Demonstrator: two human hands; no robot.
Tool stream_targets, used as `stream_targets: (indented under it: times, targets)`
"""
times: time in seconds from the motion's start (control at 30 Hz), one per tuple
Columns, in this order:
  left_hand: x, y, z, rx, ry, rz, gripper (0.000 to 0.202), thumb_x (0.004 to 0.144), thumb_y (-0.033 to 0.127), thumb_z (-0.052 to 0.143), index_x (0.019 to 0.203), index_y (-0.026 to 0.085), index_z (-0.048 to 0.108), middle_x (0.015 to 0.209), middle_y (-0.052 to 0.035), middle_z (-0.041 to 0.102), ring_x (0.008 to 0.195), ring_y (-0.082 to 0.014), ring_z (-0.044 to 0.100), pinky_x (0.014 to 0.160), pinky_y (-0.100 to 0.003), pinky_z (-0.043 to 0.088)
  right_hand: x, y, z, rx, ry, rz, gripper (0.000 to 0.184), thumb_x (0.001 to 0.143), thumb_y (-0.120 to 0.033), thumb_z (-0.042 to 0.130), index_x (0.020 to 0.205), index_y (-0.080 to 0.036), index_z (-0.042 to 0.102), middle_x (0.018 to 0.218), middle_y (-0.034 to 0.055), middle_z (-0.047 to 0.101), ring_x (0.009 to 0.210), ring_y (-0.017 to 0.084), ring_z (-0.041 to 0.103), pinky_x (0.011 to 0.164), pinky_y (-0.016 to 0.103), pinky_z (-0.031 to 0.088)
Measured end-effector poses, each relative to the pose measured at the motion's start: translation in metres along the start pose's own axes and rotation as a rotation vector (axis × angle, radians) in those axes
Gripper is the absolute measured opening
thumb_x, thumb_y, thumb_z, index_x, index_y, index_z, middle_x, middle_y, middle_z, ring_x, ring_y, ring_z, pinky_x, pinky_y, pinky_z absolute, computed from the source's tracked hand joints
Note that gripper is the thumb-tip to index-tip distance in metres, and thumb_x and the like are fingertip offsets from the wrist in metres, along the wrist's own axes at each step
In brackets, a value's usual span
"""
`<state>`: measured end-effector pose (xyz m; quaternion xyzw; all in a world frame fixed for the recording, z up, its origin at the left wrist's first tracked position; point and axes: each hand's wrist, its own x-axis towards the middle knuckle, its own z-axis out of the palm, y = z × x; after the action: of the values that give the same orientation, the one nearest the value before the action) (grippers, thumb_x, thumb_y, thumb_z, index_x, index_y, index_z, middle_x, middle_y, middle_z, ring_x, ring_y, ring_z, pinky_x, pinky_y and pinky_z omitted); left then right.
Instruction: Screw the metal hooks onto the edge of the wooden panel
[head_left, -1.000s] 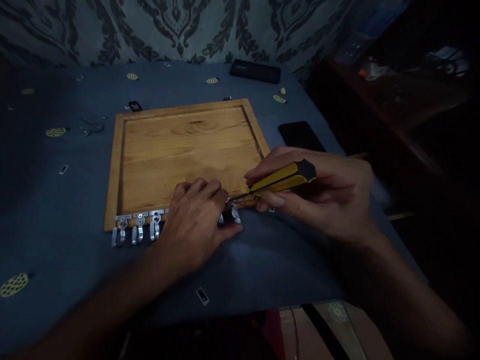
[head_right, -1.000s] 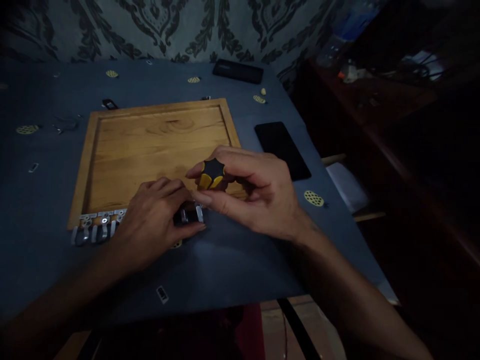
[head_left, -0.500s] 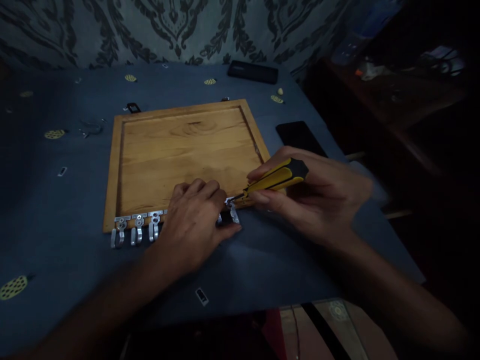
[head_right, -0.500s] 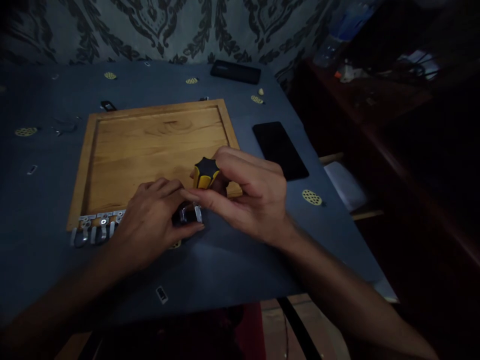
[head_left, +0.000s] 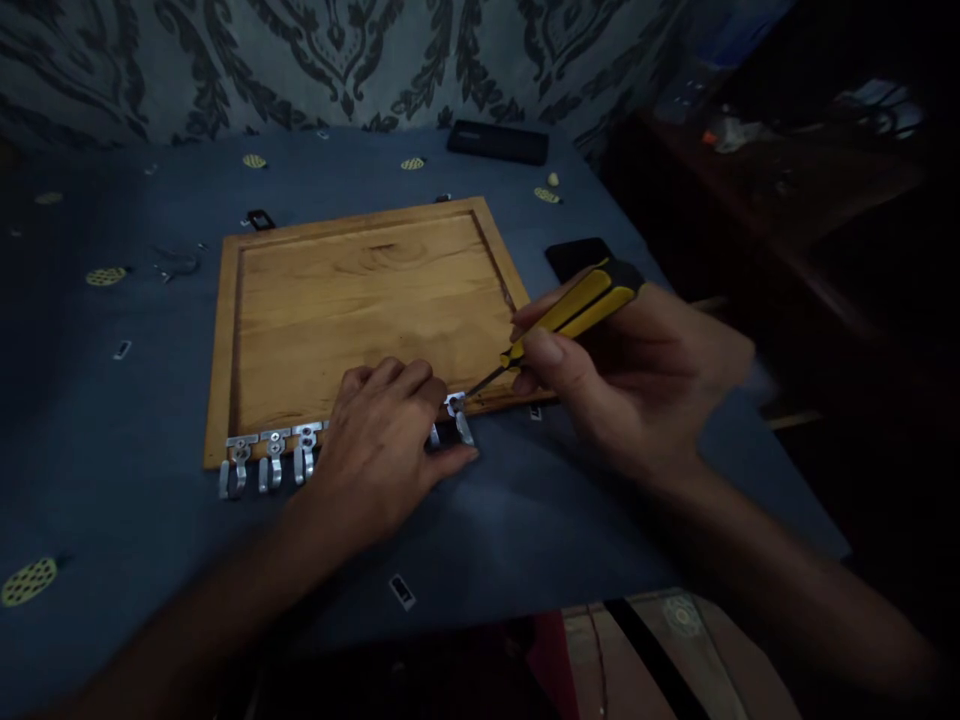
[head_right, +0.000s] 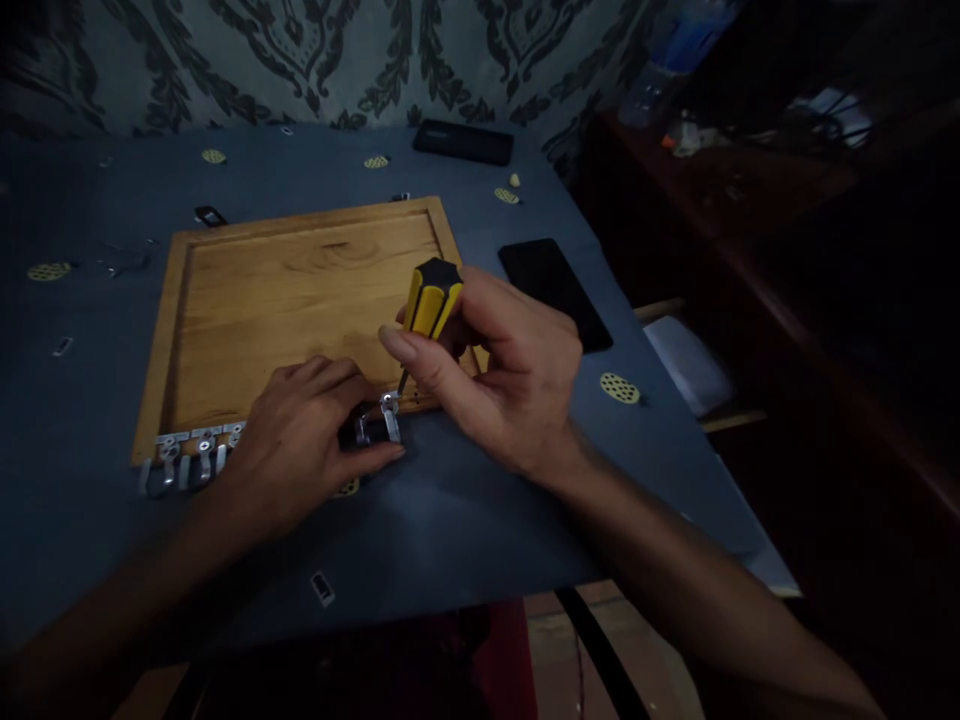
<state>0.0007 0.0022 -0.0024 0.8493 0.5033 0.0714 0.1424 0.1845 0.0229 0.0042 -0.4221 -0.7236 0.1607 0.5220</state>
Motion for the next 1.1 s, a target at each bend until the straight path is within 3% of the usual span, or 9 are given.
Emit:
stream_targets:
  times: [0.17, 0.33, 0.63, 0.83, 1.1]
  targets:
    - [-0.001, -0.001, 0.001, 0.002, 0.016, 0.000, 0.037, 0.083, 0.044, 0.079, 0.107, 0.016, 0.072, 0.103, -0.0067, 0.067, 0.105, -0.0327, 0.060, 0.091, -0.050, 0.046, -0.003, 0.000, 0.001, 0.039, -0.028, 0.062, 0.029, 0.093, -0.042, 0.067, 0.070, -0.025, 0.059, 0.065, -0.0017, 0.057, 0.052, 0.013, 0.055, 0.049, 0.031, 0.046]
    - [-0.001, 0.000, 0.003, 0.012, 0.014, 0.007, 0.038, 0.083, 0.045, 0.078, 0.107, 0.016, 0.072, 0.102, -0.0073, 0.068, 0.104, -0.0330, 0.060, 0.091, -0.051, 0.047, -0.002, 0.002, 0.003, 0.021, -0.068, -0.016, 0.026, 0.092, -0.037, 0.069, 0.071, -0.024, 0.060, 0.063, -0.0016, 0.054, 0.057, 0.014, 0.055, 0.052, 0.031, 0.047]
    - [0.000, 0.001, 0.002, 0.027, -0.021, -0.010, 0.038, 0.086, 0.046, 0.075, 0.109, 0.017, 0.070, 0.120, -0.0095, 0.068, 0.112, -0.0341, 0.060, 0.095, -0.052, 0.046, -0.003, 0.000, 0.003, -0.026, -0.096, -0.061, 0.023, 0.088, -0.031, 0.075, 0.072, -0.022, 0.061, 0.068, -0.0014, 0.060, 0.059, 0.013, 0.058, 0.054, 0.030, 0.046]
    - [-0.003, 0.001, 0.000, 0.041, 0.003, 0.002, 0.045, 0.083, 0.050, 0.077, 0.110, 0.015, 0.067, 0.112, -0.0106, 0.069, 0.108, -0.0350, 0.061, 0.092, -0.052, 0.046, -0.001, 0.005, 0.004, -0.032, -0.099, -0.148, 0.022, 0.089, -0.031, 0.074, 0.074, -0.022, 0.061, 0.068, -0.0009, 0.061, 0.058, 0.015, 0.058, 0.052, 0.031, 0.044]
    - [-0.009, -0.009, -0.024, -0.064, 0.058, -0.025, 0.046, 0.080, 0.053, 0.080, 0.105, 0.018, 0.063, 0.093, -0.0030, 0.066, 0.092, -0.0274, 0.062, 0.078, -0.040, 0.045, -0.001, 0.005, 0.005, -0.023, -0.105, -0.158, 0.019, 0.091, -0.032, 0.071, 0.077, -0.022, 0.062, 0.067, -0.0020, 0.059, 0.056, 0.013, 0.054, 0.053, 0.031, 0.042]
